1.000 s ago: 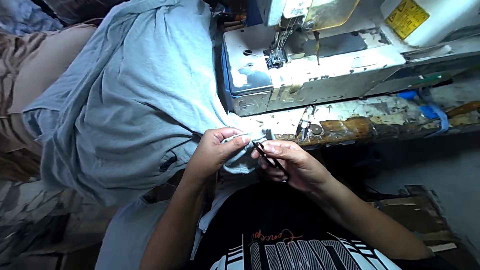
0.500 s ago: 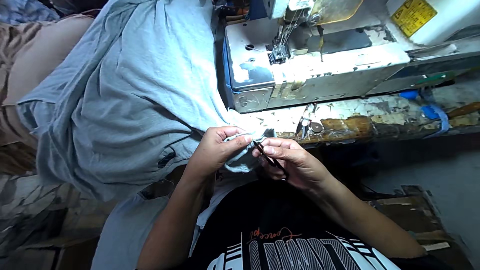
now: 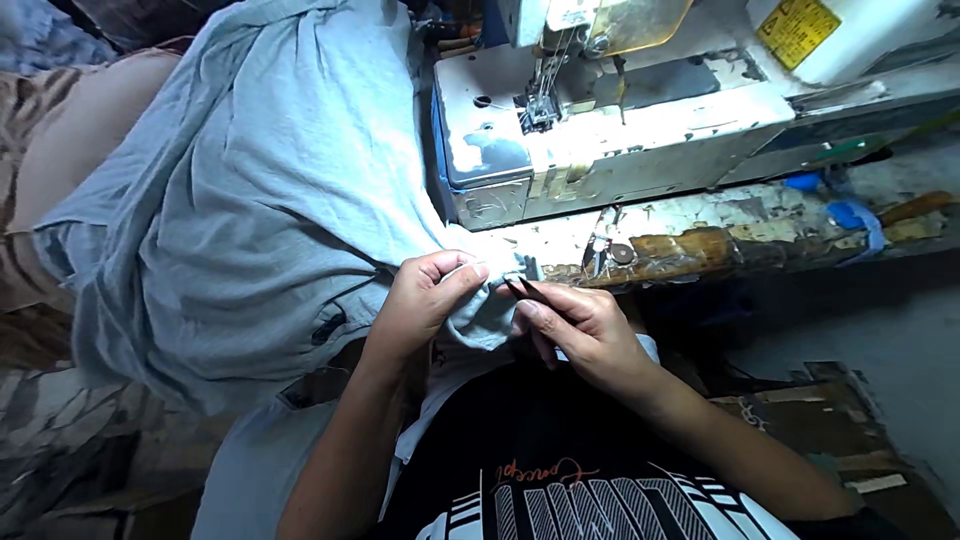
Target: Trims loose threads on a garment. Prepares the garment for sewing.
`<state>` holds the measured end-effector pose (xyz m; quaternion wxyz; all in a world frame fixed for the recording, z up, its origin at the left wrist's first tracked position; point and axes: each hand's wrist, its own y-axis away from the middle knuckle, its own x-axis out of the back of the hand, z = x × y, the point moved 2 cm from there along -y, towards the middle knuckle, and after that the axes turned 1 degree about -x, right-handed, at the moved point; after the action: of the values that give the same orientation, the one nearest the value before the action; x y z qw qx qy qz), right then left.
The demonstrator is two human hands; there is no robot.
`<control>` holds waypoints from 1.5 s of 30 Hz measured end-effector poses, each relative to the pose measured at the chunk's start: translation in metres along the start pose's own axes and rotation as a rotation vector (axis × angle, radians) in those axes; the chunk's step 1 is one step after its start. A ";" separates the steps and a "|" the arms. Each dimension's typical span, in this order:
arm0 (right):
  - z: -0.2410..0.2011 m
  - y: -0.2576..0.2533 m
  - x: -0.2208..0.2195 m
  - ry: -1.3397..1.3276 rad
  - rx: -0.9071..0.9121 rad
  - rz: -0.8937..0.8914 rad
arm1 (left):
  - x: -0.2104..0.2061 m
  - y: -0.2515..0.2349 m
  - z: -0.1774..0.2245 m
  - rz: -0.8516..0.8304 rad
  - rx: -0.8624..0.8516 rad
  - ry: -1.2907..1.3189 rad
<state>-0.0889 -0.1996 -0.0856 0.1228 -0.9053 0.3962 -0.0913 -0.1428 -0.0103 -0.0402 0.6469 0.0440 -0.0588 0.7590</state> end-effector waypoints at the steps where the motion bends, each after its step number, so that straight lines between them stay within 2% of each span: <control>1: 0.000 0.000 -0.001 -0.009 -0.011 -0.010 | 0.000 0.000 0.000 0.000 -0.001 -0.003; 21: 0.002 -0.001 -0.007 -0.034 -0.086 -0.013 | -0.001 0.001 -0.001 -0.006 -0.015 0.007; 23: 0.001 0.000 -0.006 -0.054 0.022 -0.015 | -0.001 0.001 -0.003 -0.016 -0.016 -0.007; 25: -0.006 0.002 -0.001 -0.064 0.234 -0.043 | -0.002 0.000 -0.005 -0.018 -0.024 -0.030; 27: -0.010 0.003 0.002 -0.002 0.297 -0.053 | -0.002 0.001 -0.006 -0.009 -0.027 -0.055; 30: 0.003 -0.001 0.002 0.120 0.144 -0.013 | -0.003 0.000 -0.001 -0.003 -0.037 -0.083; 34: 0.012 0.000 -0.001 0.085 0.008 -0.009 | -0.003 0.002 -0.001 -0.001 -0.015 -0.058; 43: 0.010 -0.001 -0.002 0.023 -0.102 -0.005 | -0.004 0.000 -0.003 0.009 -0.022 -0.076; 45: 0.010 0.000 0.000 -0.053 -0.007 -0.016 | -0.005 0.001 -0.003 -0.003 -0.027 -0.105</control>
<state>-0.0864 -0.1977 -0.0949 0.1296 -0.9109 0.3859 -0.0669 -0.1425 -0.0148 -0.0437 0.6448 0.0751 -0.1026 0.7537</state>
